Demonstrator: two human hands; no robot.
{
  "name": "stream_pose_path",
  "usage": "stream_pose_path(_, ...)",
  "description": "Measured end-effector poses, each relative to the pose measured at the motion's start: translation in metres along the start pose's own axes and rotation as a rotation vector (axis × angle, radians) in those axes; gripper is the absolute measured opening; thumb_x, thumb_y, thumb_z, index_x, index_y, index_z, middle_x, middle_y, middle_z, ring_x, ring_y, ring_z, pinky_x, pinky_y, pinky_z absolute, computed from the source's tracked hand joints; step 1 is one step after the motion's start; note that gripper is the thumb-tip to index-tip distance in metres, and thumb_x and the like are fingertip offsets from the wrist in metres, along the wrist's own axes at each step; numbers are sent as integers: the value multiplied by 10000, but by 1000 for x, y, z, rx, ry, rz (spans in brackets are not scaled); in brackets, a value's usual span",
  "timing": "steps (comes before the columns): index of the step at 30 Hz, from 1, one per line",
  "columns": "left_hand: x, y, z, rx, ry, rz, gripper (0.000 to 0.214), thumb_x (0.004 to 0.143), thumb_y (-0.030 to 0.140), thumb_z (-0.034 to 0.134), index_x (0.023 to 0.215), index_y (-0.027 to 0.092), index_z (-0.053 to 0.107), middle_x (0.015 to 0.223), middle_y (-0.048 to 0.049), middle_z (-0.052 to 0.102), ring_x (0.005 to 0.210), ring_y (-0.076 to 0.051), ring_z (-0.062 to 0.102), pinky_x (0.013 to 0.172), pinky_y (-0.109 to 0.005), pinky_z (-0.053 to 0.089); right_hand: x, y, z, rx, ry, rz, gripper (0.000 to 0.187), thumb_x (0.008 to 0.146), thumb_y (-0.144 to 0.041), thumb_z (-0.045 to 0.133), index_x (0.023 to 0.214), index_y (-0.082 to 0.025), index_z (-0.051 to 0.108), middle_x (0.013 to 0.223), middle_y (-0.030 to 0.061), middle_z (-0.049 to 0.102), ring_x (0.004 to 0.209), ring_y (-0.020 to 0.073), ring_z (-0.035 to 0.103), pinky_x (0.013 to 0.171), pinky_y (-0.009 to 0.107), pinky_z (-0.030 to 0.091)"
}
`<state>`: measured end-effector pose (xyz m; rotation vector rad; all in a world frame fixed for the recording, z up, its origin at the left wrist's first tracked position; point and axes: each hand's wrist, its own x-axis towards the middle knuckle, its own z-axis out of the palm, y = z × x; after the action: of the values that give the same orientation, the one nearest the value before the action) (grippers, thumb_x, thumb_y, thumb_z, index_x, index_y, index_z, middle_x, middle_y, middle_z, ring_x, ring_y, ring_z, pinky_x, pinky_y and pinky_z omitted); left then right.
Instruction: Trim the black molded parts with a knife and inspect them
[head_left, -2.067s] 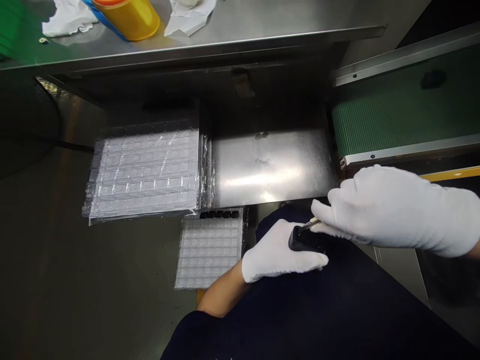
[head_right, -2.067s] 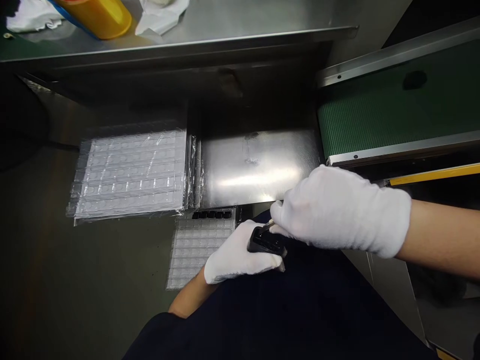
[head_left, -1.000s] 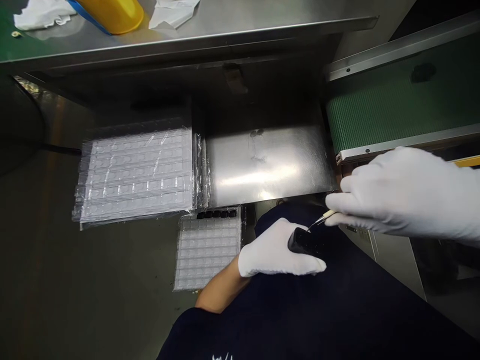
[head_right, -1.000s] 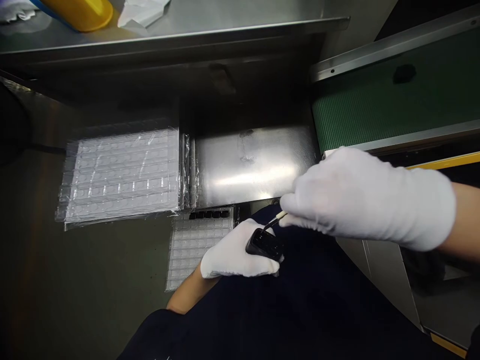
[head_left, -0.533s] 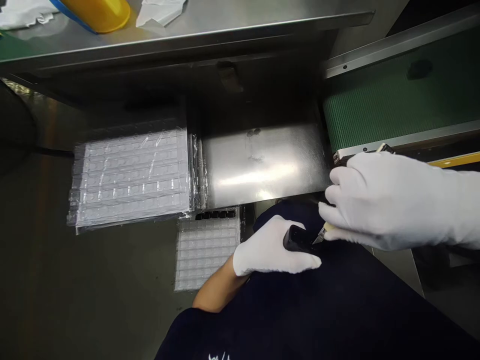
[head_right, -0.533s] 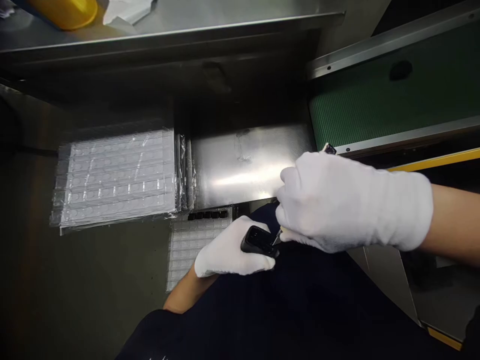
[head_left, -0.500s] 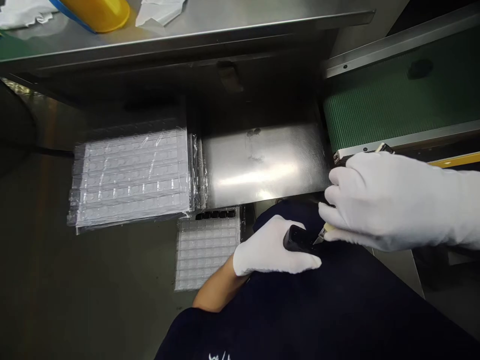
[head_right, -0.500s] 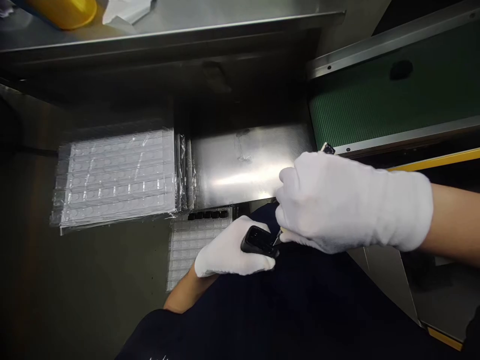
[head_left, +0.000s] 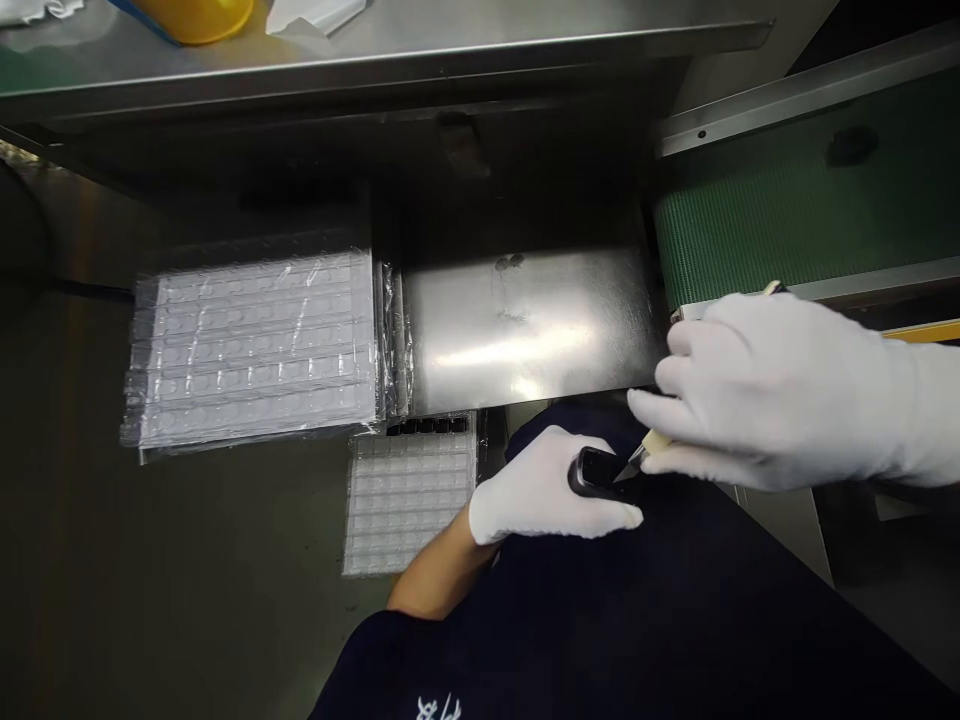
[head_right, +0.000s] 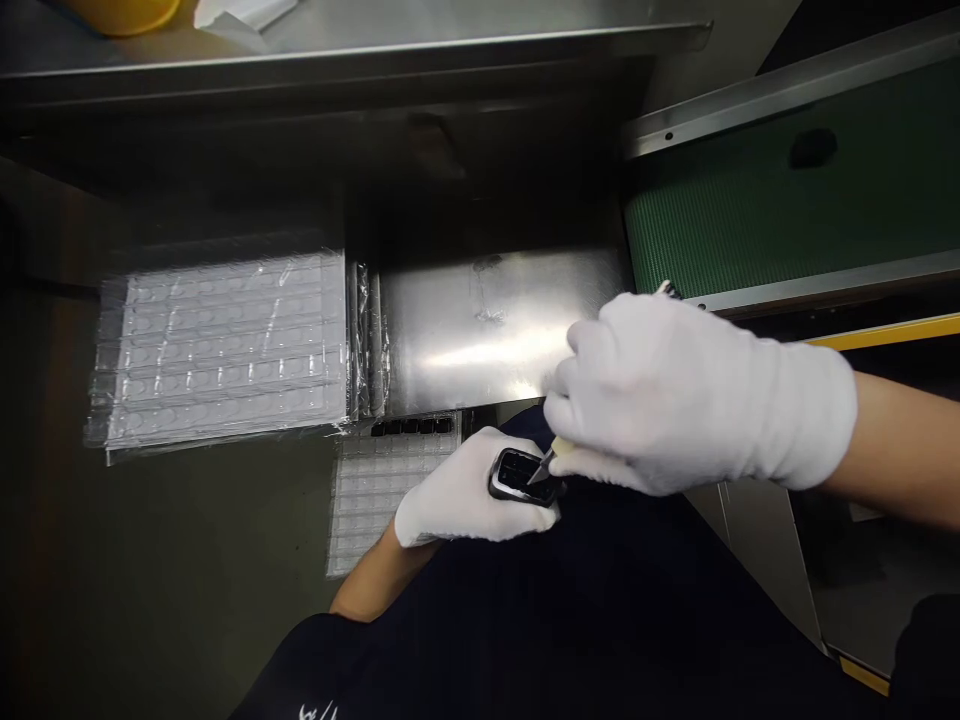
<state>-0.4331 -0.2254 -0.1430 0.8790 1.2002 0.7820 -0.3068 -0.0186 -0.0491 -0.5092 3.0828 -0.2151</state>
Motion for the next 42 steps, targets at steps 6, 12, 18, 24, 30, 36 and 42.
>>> stream_pose_path(6, 16, -15, 0, 74, 167, 306, 333, 799, 307, 865, 1109, 211, 789, 1093, -32, 800, 1027, -208, 736, 964, -326, 568, -13, -5, 18, 120, 121, 311, 242, 985, -390, 596, 943, -220, 763, 629, -17, 627, 590, 132, 553, 534, 268, 310)
stream_pose_path(12, 37, -16, 1, 154, 220, 258, 218, 861, 365, 786, 992, 191, 767, 986, -37, 788, 876, -210, 715, 813, -313, 546, -6, -28, 59, 355, -172, 525, 289, 972, -287, 571, 733, -215, 717, 693, -6, 703, 629, 142, 609, 579, 267, 331)
stream_pose_path(18, 67, -11, 10, 139, 118, 247, 310, 892, 378, 726, 1140, 192, 736, 1045, -47, 782, 924, -225, 721, 816, -304, 549, -16, -18, 70, 375, -399, 566, 224, 957, -352, 578, 1012, -264, 776, 896, 17, 782, 795, 206, 703, 628, 275, 370)
stream_pose_path(24, 110, -26, 27, 420, 425, 61, 613, 933, 458, 630, 1476, 188, 544, 1424, -142, 667, 1294, -343, 643, 1096, -500, 510, -69, 71, 75, 244, -395, 928, 201, 924, -294, 593, 991, -232, 772, 952, 69, 777, 888, 248, 718, 705, 286, 429)
stream_pose_path(30, 113, -48, 20, 517, 483, -63, 634, 984, 534, 482, 1485, 151, 546, 1456, -140, 652, 1361, -313, 614, 1158, -489, 490, -184, 223, 55, 227, -175, 1648, 277, 981, -286, 623, 1056, -57, 761, 1112, 242, 735, 1039, 280, 694, 799, 305, 438)
stream_pose_path(36, 105, -51, 16, 587, 498, -192, 608, 981, 541, 456, 1427, 162, 622, 1392, -139, 697, 1324, -342, 642, 1142, -499, 508, -220, 285, 55, 442, 113, 1897, 266, 919, -303, 765, 1009, -57, 719, 1019, 164, 724, 980, 228, 691, 857, 337, 515)
stream_pose_path(42, 113, -41, 22, 547, 546, -210, 619, 976, 549, 451, 1405, 145, 640, 1418, -129, 683, 1354, -326, 621, 1151, -485, 508, -177, 316, 56, 858, 628, 1862, 390, 1009, -398, 658, 1304, -144, 627, 1274, 113, 651, 1081, 224, 673, 921, 425, 597)
